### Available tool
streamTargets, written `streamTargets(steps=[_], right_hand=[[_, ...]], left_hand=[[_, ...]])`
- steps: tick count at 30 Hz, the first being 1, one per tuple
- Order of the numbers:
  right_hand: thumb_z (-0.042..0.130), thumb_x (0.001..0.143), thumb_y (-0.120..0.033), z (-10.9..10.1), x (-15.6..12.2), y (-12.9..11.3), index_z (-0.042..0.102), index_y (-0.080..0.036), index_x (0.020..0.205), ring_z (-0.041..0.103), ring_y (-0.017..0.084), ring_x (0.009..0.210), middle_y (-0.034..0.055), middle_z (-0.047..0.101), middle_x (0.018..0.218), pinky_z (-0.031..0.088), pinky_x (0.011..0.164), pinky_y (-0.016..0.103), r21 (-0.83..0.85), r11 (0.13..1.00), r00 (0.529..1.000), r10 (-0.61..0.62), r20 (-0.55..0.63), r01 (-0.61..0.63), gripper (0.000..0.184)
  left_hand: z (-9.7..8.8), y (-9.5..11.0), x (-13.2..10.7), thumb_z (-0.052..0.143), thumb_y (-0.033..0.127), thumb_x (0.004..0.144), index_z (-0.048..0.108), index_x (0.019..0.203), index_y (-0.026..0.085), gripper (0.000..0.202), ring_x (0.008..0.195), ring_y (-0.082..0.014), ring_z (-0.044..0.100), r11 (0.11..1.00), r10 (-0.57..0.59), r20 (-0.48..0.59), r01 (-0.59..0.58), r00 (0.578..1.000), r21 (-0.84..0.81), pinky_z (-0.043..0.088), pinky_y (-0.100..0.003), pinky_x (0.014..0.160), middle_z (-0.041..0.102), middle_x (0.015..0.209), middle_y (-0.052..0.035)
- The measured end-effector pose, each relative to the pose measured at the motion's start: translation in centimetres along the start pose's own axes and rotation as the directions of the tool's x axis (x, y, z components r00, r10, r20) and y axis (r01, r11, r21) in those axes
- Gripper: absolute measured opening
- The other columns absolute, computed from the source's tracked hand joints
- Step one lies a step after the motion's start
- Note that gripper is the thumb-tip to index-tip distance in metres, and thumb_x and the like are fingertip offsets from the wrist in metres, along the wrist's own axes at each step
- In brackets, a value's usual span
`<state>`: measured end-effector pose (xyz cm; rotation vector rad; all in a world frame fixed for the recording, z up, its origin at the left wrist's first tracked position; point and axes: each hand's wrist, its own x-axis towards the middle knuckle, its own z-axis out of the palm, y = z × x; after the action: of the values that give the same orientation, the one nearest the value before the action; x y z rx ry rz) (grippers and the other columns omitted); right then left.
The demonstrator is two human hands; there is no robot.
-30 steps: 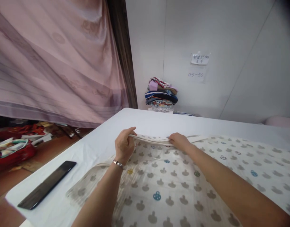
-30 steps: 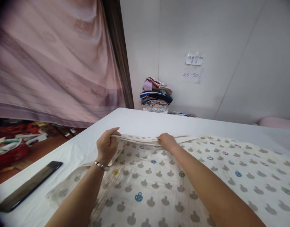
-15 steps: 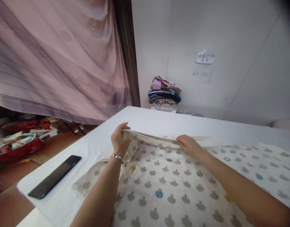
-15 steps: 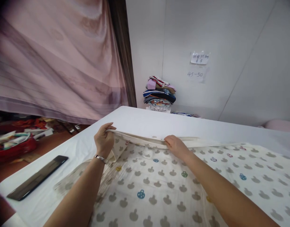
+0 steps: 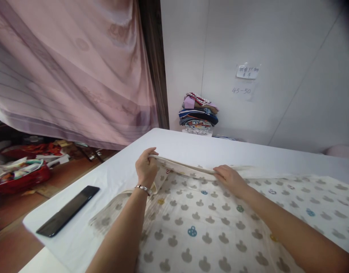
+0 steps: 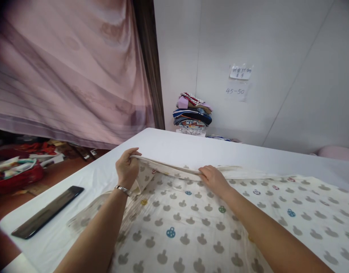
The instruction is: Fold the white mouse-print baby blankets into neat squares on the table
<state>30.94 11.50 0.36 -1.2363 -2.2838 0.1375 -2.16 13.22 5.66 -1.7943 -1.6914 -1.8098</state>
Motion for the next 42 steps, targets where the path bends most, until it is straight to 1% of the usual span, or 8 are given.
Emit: streamTargets(steps=[7,14,21,31,34,38,40,42], right_hand=[[0.038,0.091,-0.033,1.1,-1.0,0.4,0.058,-0.020,0.105,0.056,0.024,0.088,0.0105,0.063,0.095,0.047,0.076,0.041,0.043,0.993,0.993,-0.113,-0.021,0.113,0.028],[0.041,0.091,-0.035,0.9,-0.6,0.4,0.058,-0.021,0.101,0.057,0.022,0.088,0.0085,0.062,0.094,0.047,0.075,0.037,0.048,0.997,0.998,0.054,-0.022,-0.053,0.024],[0.036,0.092,-0.029,1.0,-0.4,0.2,0.058,-0.018,0.092,0.056,0.021,0.082,0.0089,0.063,0.087,0.045,0.070,0.034,-0.016,0.999,1.000,-0.031,-0.003,0.031,0.025],[0.039,0.088,-0.026,-0.7,0.9,0.2,0.048,-0.020,0.078,0.051,0.017,0.068,0.0030,0.056,0.072,0.037,0.069,0.030,-0.057,0.997,0.980,0.047,-0.191,-0.059,0.015],[0.040,0.087,-0.028,-1.9,1.8,0.0,0.047,-0.021,0.082,0.050,0.015,0.065,0.0019,0.055,0.075,0.035,0.060,0.026,0.013,0.993,0.969,0.114,-0.220,-0.114,0.011],[0.045,0.083,-0.029,-3.7,2.9,-0.9,0.047,-0.021,0.078,0.048,0.013,0.060,-0.0017,0.054,0.069,0.032,0.057,0.024,-0.005,0.992,0.984,0.121,-0.129,-0.123,0.009],[0.046,0.081,-0.026,-4.3,3.1,-1.5,0.046,-0.021,0.078,0.048,0.013,0.061,-0.0023,0.053,0.068,0.031,0.058,0.024,0.007,0.990,0.972,0.141,-0.186,-0.142,0.006],[0.046,0.080,-0.024,-4.7,2.9,-2.3,0.045,-0.021,0.076,0.047,0.012,0.060,-0.0030,0.052,0.067,0.031,0.057,0.023,0.025,0.989,0.974,0.150,-0.170,-0.148,0.004]], left_hand=[[0.1,-0.6,0.1,0.039,0.007,0.069,0.063,0.095,0.018,0.037,0.067,-0.0109,0.060,0.998,-0.048,-0.027,0.046,0.998,-0.048,0.046,-0.022,0.066,0.067,0.075,0.0010],[0.1,-0.3,0.0,0.040,0.007,0.069,0.064,0.094,0.018,0.036,0.067,-0.0110,0.061,0.998,-0.047,-0.018,0.047,0.999,-0.033,0.046,-0.022,0.067,0.067,0.076,0.0008],[-0.1,-0.1,0.1,0.039,0.007,0.069,0.064,0.095,0.018,0.037,0.067,-0.0105,0.060,0.998,-0.057,-0.005,0.057,0.998,-0.013,0.046,-0.021,0.067,0.067,0.076,0.0011],[-0.5,-0.3,0.2,0.038,0.009,0.066,0.068,0.082,0.019,0.035,0.077,-0.0154,0.059,0.994,0.048,0.035,-0.052,0.998,0.097,0.044,-0.027,0.075,0.066,0.076,-0.0016],[-0.9,-0.4,0.8,0.039,0.011,0.060,0.067,0.073,0.019,0.032,0.063,-0.0149,0.056,0.990,-0.140,0.062,0.139,0.988,0.020,0.043,-0.026,0.063,0.063,0.066,-0.0008],[-1.7,-0.1,3.0,0.041,0.015,0.049,0.061,0.071,0.017,0.030,0.039,-0.0105,0.040,0.785,-0.505,0.286,0.571,0.814,-0.239,0.031,-0.021,0.042,0.045,0.044,0.0050],[-2.2,0.3,4.2,0.043,0.018,0.049,0.060,0.074,0.015,0.031,0.038,-0.0099,0.038,0.708,-0.521,0.373,0.633,0.767,-0.313,0.030,-0.021,0.041,0.043,0.044,0.0056],[-2.8,1.1,4.8,0.046,0.025,0.056,0.062,0.077,0.014,0.028,0.040,-0.0104,0.041,0.763,-0.464,0.376,0.578,0.802,-0.290,0.032,-0.022,0.042,0.047,0.049,0.0033]])
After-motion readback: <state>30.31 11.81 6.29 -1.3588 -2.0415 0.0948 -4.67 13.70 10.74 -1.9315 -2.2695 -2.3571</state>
